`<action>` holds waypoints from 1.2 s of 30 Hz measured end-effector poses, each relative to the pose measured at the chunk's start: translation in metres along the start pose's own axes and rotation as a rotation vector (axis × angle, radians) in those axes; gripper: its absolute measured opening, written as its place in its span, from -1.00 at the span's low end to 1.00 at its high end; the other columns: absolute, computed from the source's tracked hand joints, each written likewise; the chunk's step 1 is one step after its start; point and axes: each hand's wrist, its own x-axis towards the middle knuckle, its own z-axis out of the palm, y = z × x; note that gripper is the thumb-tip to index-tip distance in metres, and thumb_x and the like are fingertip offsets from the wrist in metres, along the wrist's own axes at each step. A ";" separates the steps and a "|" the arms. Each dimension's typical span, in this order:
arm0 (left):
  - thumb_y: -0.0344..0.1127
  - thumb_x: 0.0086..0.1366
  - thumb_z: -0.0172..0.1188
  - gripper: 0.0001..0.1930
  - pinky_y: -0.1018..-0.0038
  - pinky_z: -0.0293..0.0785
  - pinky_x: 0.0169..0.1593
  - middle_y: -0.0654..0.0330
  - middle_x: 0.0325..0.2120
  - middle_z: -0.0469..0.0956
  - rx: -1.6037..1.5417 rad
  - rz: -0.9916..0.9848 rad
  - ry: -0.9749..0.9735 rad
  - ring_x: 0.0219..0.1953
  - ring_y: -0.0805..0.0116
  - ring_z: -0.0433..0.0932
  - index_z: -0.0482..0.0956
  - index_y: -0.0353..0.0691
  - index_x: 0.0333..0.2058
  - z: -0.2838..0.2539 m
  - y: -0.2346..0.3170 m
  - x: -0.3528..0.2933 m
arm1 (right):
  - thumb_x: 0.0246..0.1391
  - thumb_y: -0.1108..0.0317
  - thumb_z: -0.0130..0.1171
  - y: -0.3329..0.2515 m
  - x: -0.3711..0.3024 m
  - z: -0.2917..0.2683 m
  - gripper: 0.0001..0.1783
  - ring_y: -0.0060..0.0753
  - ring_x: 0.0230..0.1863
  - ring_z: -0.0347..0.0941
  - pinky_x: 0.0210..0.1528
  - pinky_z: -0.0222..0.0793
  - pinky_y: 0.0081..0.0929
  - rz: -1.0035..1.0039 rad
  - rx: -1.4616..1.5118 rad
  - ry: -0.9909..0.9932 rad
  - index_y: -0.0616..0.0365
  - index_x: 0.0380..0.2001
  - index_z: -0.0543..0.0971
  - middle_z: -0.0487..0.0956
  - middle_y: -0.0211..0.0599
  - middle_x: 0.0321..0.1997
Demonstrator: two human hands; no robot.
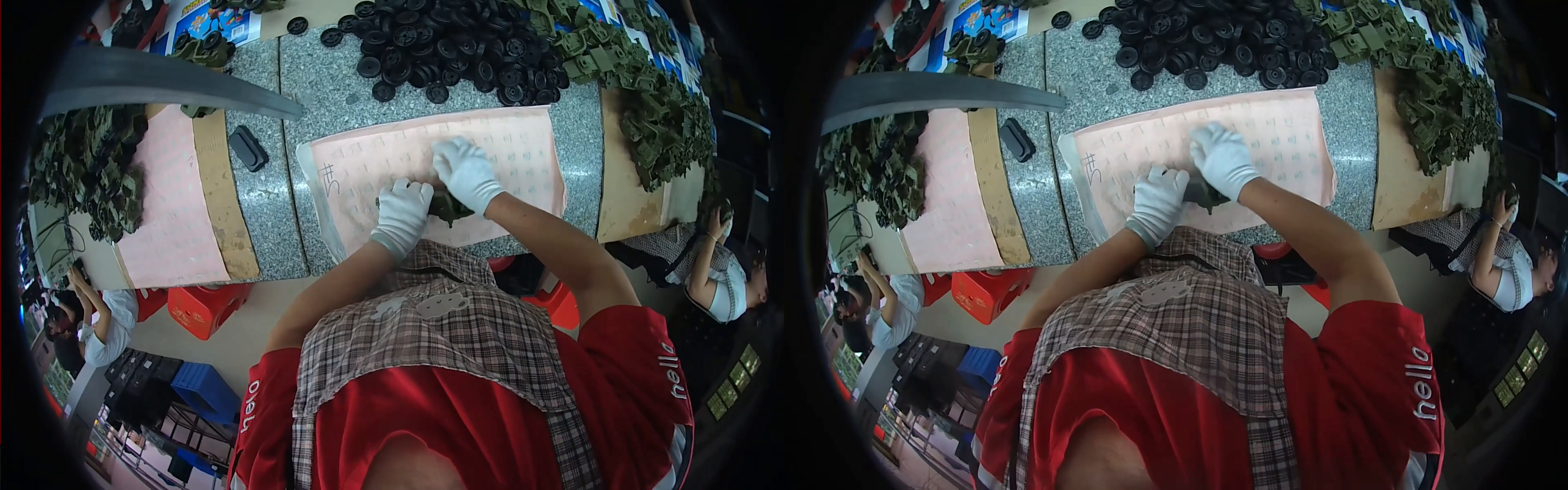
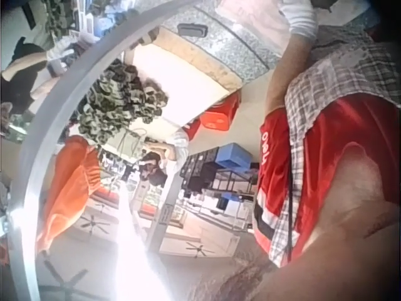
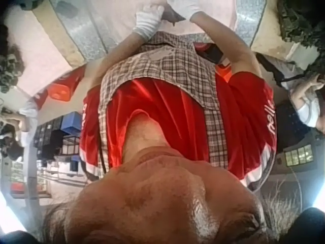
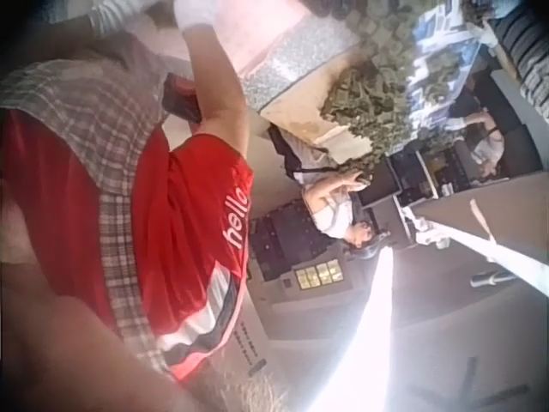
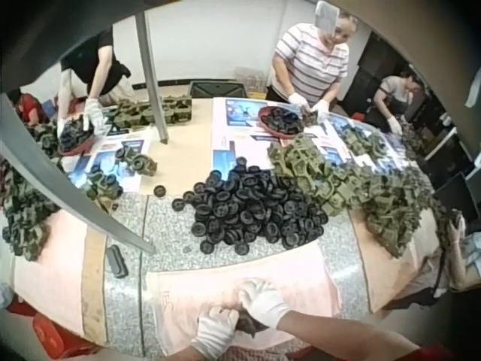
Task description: The person assembles toy vehicles by attaching wheels onto vehicle frames by hand and placing the completed vehicles aside.
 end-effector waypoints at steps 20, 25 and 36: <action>-0.24 0.09 0.46 0.14 0.05 0.41 0.32 -0.34 0.34 0.16 -0.628 -0.694 -0.175 0.32 -0.26 0.35 -0.12 -0.24 0.50 -0.055 0.023 -0.009 | 0.23 0.19 0.23 0.069 0.085 -0.034 -0.77 0.16 -0.18 0.65 -0.12 0.59 -0.05 0.120 0.240 0.366 0.03 -0.13 0.60 0.70 -0.03 -0.24; -0.45 0.11 0.30 -0.13 -0.12 0.15 0.47 -0.14 0.44 0.12 0.082 0.029 -0.016 0.48 -0.17 0.15 0.22 0.00 0.44 -0.076 -0.011 0.028 | 0.18 0.21 0.30 0.119 -0.015 -0.003 -0.82 0.04 -0.09 0.65 -0.01 0.56 -0.11 0.295 0.360 0.040 -0.02 -0.19 0.71 0.71 -0.11 -0.17; 0.11 0.20 0.33 -0.40 0.04 0.49 -0.03 0.09 0.11 0.50 0.300 0.100 -0.395 0.14 0.12 0.49 0.58 0.18 0.22 -0.048 0.009 0.057 | 0.15 0.25 0.34 0.112 -0.057 -0.023 -0.45 0.04 0.13 0.53 0.21 0.49 -0.17 0.049 0.138 -0.068 -0.07 0.22 0.54 0.48 -0.09 0.24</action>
